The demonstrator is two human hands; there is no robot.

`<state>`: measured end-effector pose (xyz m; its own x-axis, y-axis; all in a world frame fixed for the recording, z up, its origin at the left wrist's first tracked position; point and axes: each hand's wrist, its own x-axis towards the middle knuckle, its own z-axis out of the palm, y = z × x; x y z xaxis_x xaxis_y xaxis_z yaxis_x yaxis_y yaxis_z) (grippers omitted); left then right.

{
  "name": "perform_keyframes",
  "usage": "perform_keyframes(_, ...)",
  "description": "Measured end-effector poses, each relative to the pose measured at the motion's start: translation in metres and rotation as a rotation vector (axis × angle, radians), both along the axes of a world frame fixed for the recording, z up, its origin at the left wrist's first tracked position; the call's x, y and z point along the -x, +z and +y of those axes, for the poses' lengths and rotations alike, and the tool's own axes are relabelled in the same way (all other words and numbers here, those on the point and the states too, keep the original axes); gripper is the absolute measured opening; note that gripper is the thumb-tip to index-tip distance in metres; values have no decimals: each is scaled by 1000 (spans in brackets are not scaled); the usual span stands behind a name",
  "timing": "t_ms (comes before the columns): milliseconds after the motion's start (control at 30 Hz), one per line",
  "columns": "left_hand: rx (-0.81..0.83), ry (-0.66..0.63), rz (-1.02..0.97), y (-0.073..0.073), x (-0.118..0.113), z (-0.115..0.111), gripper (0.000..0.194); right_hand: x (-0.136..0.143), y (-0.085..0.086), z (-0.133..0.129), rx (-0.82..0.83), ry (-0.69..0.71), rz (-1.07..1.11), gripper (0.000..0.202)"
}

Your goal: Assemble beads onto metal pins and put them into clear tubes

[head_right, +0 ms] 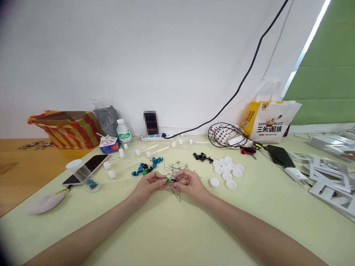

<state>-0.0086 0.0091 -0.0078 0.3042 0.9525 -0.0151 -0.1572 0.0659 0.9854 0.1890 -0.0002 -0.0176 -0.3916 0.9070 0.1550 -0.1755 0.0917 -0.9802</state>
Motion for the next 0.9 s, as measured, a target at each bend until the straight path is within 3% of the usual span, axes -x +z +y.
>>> perform_keyframes(900,-4,-23,7,2,-2,-2,24,-2,5,-2,13,48,-32,33)
